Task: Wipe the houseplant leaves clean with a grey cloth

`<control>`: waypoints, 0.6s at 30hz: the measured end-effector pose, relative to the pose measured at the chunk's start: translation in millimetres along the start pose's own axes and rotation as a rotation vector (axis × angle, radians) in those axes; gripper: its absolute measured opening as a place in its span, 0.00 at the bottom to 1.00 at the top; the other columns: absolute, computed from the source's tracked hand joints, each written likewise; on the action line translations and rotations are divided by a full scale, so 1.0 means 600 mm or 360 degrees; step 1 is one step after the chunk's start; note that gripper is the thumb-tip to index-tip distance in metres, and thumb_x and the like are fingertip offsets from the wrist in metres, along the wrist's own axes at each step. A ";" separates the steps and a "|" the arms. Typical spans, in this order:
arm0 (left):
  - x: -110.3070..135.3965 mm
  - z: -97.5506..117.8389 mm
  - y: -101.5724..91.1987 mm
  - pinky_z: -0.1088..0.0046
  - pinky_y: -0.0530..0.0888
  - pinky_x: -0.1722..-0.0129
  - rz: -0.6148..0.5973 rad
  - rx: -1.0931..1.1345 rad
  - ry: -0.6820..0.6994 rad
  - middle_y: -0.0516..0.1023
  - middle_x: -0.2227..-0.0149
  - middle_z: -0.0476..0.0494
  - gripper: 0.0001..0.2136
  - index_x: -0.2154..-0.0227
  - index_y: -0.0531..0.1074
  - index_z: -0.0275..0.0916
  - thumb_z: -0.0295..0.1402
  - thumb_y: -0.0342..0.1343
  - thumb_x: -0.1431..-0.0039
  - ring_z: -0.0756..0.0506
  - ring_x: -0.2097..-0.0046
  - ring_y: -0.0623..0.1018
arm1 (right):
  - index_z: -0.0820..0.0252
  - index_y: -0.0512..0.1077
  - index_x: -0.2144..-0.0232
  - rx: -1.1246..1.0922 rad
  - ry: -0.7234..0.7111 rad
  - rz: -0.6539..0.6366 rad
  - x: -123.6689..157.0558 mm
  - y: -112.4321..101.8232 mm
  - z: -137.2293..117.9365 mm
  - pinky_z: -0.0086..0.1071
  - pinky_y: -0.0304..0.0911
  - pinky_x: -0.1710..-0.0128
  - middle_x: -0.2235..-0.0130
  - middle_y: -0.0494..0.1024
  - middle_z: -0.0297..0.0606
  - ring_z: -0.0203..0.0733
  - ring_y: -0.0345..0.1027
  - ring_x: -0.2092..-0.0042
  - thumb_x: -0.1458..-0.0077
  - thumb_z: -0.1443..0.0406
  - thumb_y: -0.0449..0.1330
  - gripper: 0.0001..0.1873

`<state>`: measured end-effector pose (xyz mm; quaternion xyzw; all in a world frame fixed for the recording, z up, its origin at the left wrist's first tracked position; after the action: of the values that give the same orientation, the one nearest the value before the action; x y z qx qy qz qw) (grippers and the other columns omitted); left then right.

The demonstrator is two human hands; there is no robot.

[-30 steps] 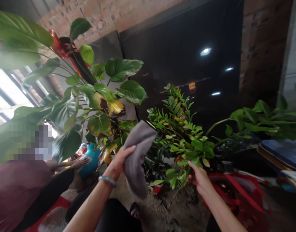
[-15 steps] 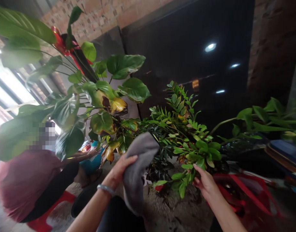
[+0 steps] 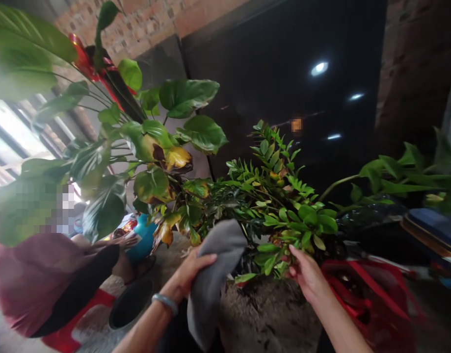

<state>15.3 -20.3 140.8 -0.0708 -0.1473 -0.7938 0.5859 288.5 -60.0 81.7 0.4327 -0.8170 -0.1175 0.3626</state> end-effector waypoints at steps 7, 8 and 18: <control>-0.064 0.059 0.008 0.69 0.74 0.69 0.0467 0.0077 0.0375 0.80 0.76 0.47 0.18 0.71 0.78 0.35 0.34 0.72 0.70 0.45 0.73 0.76 | 0.55 0.73 0.72 -0.0179 0.0003 -0.0259 -0.006 0.037 0.019 0.31 0.72 0.75 0.75 0.82 0.34 0.40 0.75 0.76 0.54 0.65 0.67 0.06; -0.064 0.029 0.011 0.69 0.73 0.69 0.0438 0.0020 0.0252 0.80 0.76 0.47 0.16 0.73 0.78 0.35 0.33 0.71 0.70 0.45 0.74 0.76 | 0.55 0.73 0.71 -0.0179 0.0023 -0.0266 -0.001 0.037 0.024 0.31 0.73 0.74 0.74 0.82 0.34 0.41 0.76 0.74 0.54 0.65 0.67 0.06; 0.027 0.020 -0.040 0.70 0.75 0.70 0.0165 0.0071 0.0085 0.83 0.73 0.43 0.20 0.68 0.80 0.35 0.36 0.73 0.69 0.44 0.73 0.79 | 0.55 0.78 0.68 0.0223 0.0108 -0.0332 0.021 0.030 0.088 0.31 0.68 0.76 0.67 0.85 0.40 0.43 0.76 0.72 0.65 0.61 0.70 0.16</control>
<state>-13.2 -24.9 153.4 -0.0441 -0.1456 -0.7605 0.6312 236.1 -65.7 59.8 0.5433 -0.7610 -0.0827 0.3447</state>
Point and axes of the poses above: each hand's wrist, its own x-axis away from the middle knuckle, its own y-axis out of the palm, z = x × y, the point moved 3 cm from there along -x, towards the middle knuckle
